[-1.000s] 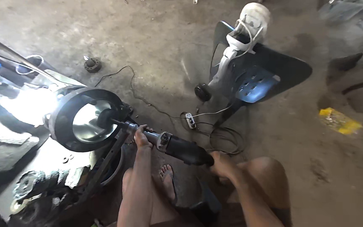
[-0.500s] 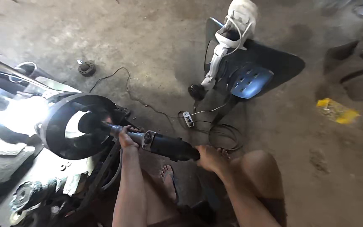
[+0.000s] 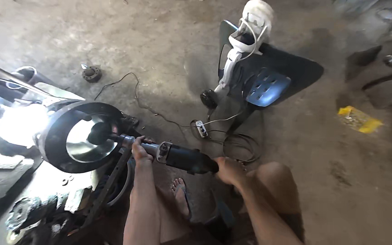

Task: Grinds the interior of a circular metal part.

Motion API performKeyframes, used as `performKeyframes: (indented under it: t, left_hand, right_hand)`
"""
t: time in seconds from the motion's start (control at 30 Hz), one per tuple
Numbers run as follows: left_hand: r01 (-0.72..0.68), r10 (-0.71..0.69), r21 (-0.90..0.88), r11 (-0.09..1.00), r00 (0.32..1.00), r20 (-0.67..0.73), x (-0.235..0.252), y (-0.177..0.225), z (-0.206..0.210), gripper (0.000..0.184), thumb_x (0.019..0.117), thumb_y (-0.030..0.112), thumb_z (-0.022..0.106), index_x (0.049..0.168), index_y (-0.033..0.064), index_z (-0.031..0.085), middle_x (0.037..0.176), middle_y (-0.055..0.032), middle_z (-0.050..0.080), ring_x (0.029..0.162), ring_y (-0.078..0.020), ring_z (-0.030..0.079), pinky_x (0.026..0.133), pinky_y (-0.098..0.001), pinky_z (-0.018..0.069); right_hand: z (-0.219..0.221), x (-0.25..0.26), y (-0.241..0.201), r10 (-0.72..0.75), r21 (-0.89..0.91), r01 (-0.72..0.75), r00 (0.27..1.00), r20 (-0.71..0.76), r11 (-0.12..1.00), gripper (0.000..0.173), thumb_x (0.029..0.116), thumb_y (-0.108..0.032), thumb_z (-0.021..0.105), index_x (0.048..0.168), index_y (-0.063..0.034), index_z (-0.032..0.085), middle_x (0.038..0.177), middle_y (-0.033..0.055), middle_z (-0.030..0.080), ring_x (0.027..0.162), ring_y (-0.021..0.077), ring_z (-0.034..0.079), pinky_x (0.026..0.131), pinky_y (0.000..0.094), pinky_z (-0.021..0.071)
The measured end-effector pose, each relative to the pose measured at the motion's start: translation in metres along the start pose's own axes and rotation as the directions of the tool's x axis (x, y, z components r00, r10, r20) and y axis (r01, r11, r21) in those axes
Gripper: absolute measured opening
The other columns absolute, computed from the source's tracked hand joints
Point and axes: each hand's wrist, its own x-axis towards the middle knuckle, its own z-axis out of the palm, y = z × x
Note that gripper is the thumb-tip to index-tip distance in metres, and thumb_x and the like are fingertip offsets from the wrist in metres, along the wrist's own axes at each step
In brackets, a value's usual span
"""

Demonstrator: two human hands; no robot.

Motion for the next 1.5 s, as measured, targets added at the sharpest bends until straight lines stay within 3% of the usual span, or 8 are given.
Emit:
performKeyframes:
  t: [0.2, 0.6, 0.9, 1.07, 1.17, 1.3, 1.4, 1.5]
  left_hand:
    - [-0.059, 0.060, 0.036, 0.998, 0.998, -0.032, 0.009, 0.016, -0.009, 0.015, 0.0977, 0.015, 0.051, 0.083, 0.0125, 0.051, 0.063, -0.0021, 0.052, 0.054, -0.0171, 0.057, 0.058, -0.0372, 0.0562]
    - [0.062, -0.063, -0.015, 0.998, 0.998, -0.014, -0.008, -0.022, 0.003, 0.012, 0.0952, 0.015, 0.057, 0.086, 0.0069, 0.057, 0.066, -0.0058, 0.057, 0.056, -0.0192, 0.059, 0.057, -0.0386, 0.0557]
    - [0.009, -0.009, -0.002, 1.000, 0.999, -0.051, 0.009, 0.014, -0.009, 0.010, 0.0929, 0.016, 0.059, 0.085, 0.0098, 0.056, 0.065, -0.0036, 0.055, 0.055, -0.0177, 0.058, 0.056, -0.0375, 0.0553]
    - [0.016, -0.015, 0.005, 1.000, 0.998, -0.065, 0.008, 0.013, -0.009, 0.011, 0.0943, 0.017, 0.059, 0.087, 0.0088, 0.056, 0.067, -0.0049, 0.056, 0.055, -0.0188, 0.058, 0.056, -0.0388, 0.0562]
    - [0.039, -0.039, -0.011, 0.999, 0.998, -0.055, -0.001, -0.004, -0.001, 0.010, 0.0944, 0.015, 0.059, 0.091, 0.0060, 0.057, 0.068, -0.0071, 0.057, 0.055, -0.0202, 0.059, 0.055, -0.0392, 0.0559]
    - [0.097, -0.099, -0.032, 0.995, 0.993, -0.059, -0.015, -0.023, 0.009, 0.014, 0.0936, 0.013, 0.063, 0.099, 0.0013, 0.058, 0.069, -0.0110, 0.060, 0.056, -0.0229, 0.061, 0.054, -0.0411, 0.0573]
    - [0.116, -0.118, -0.030, 0.993, 0.989, -0.086, -0.016, -0.018, 0.012, 0.019, 0.0911, 0.013, 0.067, 0.102, -0.0009, 0.060, 0.071, -0.0140, 0.063, 0.057, -0.0253, 0.064, 0.054, -0.0426, 0.0580]
    - [0.108, -0.110, -0.024, 0.994, 0.989, -0.103, -0.009, -0.004, 0.007, 0.021, 0.0896, 0.016, 0.069, 0.104, 0.0023, 0.061, 0.074, -0.0117, 0.063, 0.058, -0.0230, 0.063, 0.054, -0.0406, 0.0574]
  right_hand:
    - [0.011, 0.013, -0.014, -0.067, -0.004, 0.067, 0.998, -0.023, 0.998, 0.042, 0.0847, -0.033, 0.078, 0.123, -0.0164, 0.069, 0.115, 0.0122, 0.072, 0.111, 0.0337, 0.069, 0.092, 0.0611, 0.0550]
    - [0.020, 0.001, 0.034, 0.031, -0.039, -0.032, 0.999, -0.034, 0.999, 0.046, 0.0828, -0.042, 0.079, 0.123, -0.0209, 0.071, 0.116, 0.0093, 0.073, 0.113, 0.0309, 0.068, 0.097, 0.0622, 0.0529]
    - [0.010, 0.002, -0.013, -0.035, -0.017, 0.034, 0.997, -0.072, 0.999, 0.046, 0.0834, -0.037, 0.080, 0.124, -0.0183, 0.070, 0.114, 0.0108, 0.073, 0.110, 0.0319, 0.069, 0.093, 0.0607, 0.0547]
    - [0.015, 0.001, -0.007, -0.046, 0.001, 0.046, 0.995, -0.086, 0.999, 0.043, 0.0852, -0.038, 0.078, 0.123, -0.0188, 0.070, 0.113, 0.0097, 0.073, 0.109, 0.0300, 0.070, 0.094, 0.0587, 0.0552]
    - [0.023, -0.001, 0.015, 0.019, -0.025, -0.022, 0.996, -0.089, 0.999, 0.046, 0.0842, -0.043, 0.078, 0.124, -0.0211, 0.070, 0.116, 0.0090, 0.073, 0.111, 0.0306, 0.069, 0.095, 0.0617, 0.0538]
    - [0.027, -0.008, 0.041, 0.047, -0.011, -0.048, 0.992, -0.115, 0.999, 0.047, 0.0813, -0.037, 0.082, 0.124, -0.0202, 0.071, 0.114, 0.0103, 0.074, 0.108, 0.0310, 0.070, 0.095, 0.0606, 0.0554]
    - [0.026, -0.010, 0.039, 0.034, -0.006, -0.035, 0.990, -0.140, 0.999, 0.044, 0.0808, -0.034, 0.083, 0.120, -0.0167, 0.073, 0.110, 0.0124, 0.075, 0.105, 0.0326, 0.072, 0.092, 0.0616, 0.0562]
    - [0.023, -0.004, 0.021, 0.044, -0.016, -0.048, 0.986, -0.160, 0.999, 0.042, 0.0821, -0.036, 0.082, 0.119, -0.0169, 0.073, 0.108, 0.0117, 0.075, 0.103, 0.0318, 0.072, 0.091, 0.0615, 0.0563]
